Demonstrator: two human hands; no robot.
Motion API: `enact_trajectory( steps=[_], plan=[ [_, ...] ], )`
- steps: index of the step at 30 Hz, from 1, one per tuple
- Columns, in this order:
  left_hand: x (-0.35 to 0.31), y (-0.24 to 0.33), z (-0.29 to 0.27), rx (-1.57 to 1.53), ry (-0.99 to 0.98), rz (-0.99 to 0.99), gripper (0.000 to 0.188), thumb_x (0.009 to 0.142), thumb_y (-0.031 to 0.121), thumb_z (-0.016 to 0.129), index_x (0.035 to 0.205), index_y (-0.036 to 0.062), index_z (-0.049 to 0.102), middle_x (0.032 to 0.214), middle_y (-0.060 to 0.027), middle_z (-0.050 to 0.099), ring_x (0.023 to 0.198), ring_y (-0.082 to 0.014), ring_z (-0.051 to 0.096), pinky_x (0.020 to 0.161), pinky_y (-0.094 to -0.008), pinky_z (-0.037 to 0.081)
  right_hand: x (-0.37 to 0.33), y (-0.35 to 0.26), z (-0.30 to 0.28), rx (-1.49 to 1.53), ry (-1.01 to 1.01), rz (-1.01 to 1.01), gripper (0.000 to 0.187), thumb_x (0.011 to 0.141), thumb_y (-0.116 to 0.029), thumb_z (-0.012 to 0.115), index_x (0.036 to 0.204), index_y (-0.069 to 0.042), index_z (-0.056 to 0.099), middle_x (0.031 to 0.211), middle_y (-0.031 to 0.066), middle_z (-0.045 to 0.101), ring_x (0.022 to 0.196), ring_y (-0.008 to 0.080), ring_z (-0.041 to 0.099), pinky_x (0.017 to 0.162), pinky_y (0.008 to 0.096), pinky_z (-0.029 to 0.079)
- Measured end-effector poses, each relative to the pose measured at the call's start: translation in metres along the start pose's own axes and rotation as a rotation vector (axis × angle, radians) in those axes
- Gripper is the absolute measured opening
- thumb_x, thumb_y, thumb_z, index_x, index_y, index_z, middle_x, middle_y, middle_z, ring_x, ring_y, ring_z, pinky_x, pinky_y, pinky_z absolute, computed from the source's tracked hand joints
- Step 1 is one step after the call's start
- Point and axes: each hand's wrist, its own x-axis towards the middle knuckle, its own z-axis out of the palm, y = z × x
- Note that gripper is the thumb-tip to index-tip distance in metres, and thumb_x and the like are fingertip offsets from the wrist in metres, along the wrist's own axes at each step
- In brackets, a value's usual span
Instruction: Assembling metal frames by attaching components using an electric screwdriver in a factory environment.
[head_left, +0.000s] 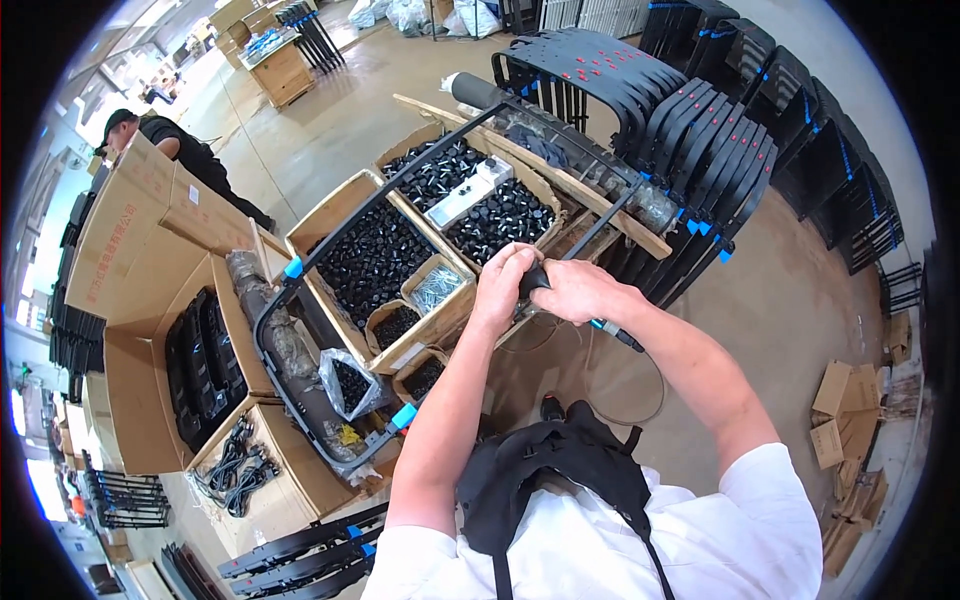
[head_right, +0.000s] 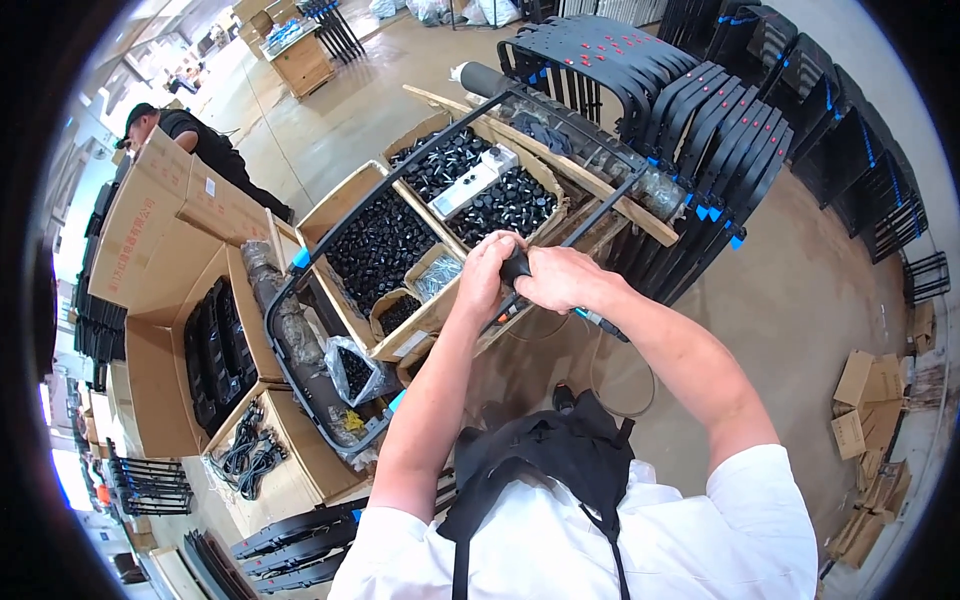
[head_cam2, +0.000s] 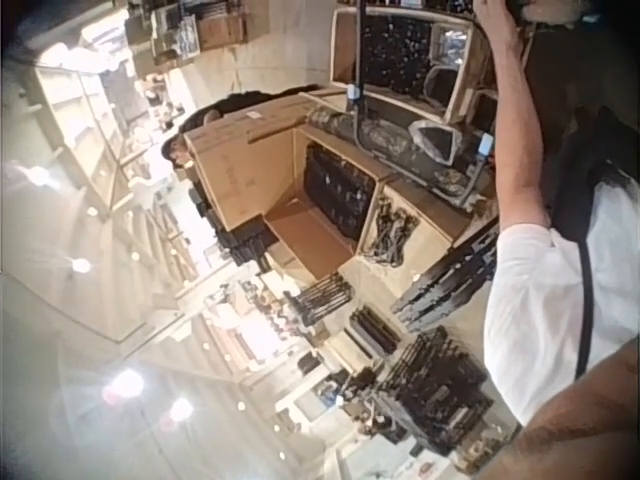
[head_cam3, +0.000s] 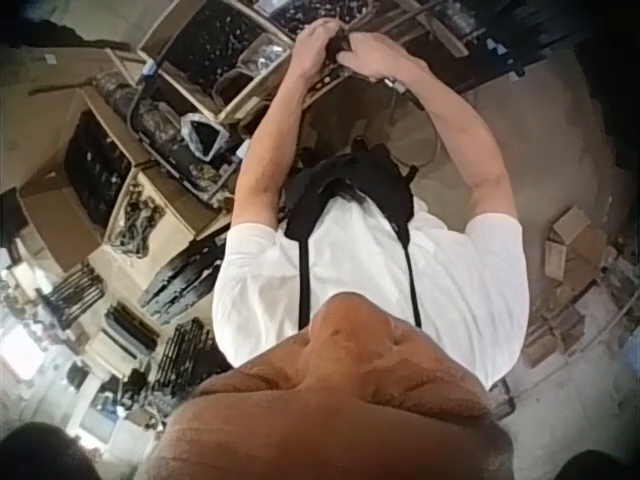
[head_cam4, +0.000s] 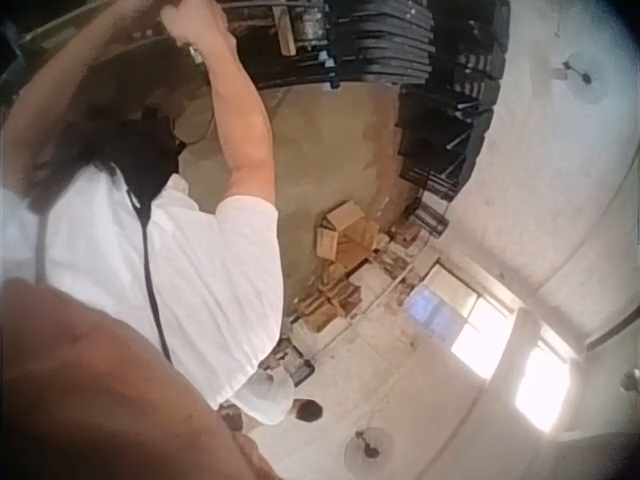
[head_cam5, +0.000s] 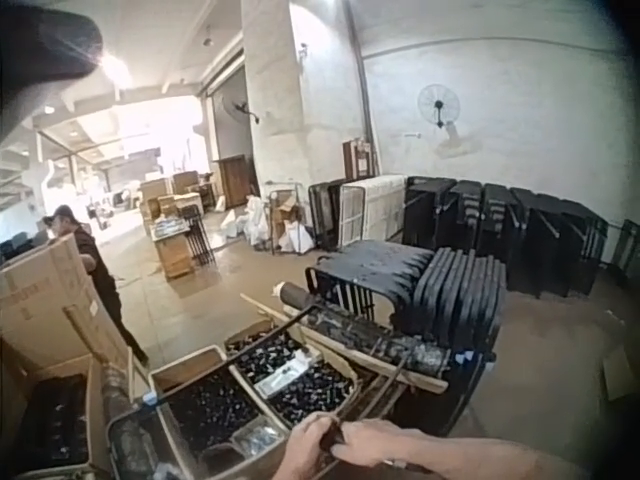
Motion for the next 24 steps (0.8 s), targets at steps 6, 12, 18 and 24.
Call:
enact_trajectory(
  steps=[6, 12, 18, 24],
  plan=[
    [-0.009, -0.005, -0.002, 0.014, 0.016, -0.006, 0.02, 0.106, 0.021, 0.062, 0.108, 0.0041, 0.071, 0.101, -0.0004, 0.069, 0.095, -0.0105, 0.06, 0.09, -0.0288, 0.049, 0.003, 0.007, 0.007, -0.092, 0.062, -0.071, 0.054, 0.098, -0.036, 0.063, 0.128, 0.009, 0.059, 0.109, 0.0283, 0.076, 0.107, 0.0444, 0.073, 0.094, 0.0528, 0.057],
    [-0.014, -0.018, 0.002, 0.109, 0.031, 0.045, 0.023, 0.108, 0.023, 0.062, 0.111, 0.0025, 0.071, 0.105, -0.0026, 0.069, 0.1, -0.0129, 0.061, 0.094, -0.0304, 0.049, 0.0, 0.019, 0.018, -0.068, 0.106, -0.063, 0.055, 0.097, -0.037, 0.065, 0.127, 0.009, 0.062, 0.112, 0.0307, 0.075, 0.107, 0.0453, 0.074, 0.093, 0.0534, 0.059],
    [-0.017, -0.028, -0.003, 0.005, 0.066, -0.041, 0.023, 0.107, 0.022, 0.06, 0.106, 0.0025, 0.071, 0.101, -0.0011, 0.066, 0.093, -0.0107, 0.057, 0.086, -0.0283, 0.046, 0.008, 0.025, 0.028, -0.009, 0.092, -0.054, 0.041, 0.088, -0.028, 0.062, 0.103, 0.009, 0.073, 0.089, 0.024, 0.077, 0.09, 0.0389, 0.078, 0.085, 0.049, 0.059],
    [-0.014, -0.029, -0.004, 0.038, 0.064, -0.042, 0.028, 0.107, 0.028, 0.058, 0.112, 0.0027, 0.068, 0.097, -0.0026, 0.064, 0.088, -0.0122, 0.058, 0.082, -0.03, 0.049, 0.015, 0.018, 0.016, 0.016, -0.064, -0.036, 0.031, 0.083, -0.023, 0.067, 0.085, 0.007, 0.075, 0.088, 0.0253, 0.076, 0.089, 0.0379, 0.077, 0.078, 0.0478, 0.058]
  ],
)
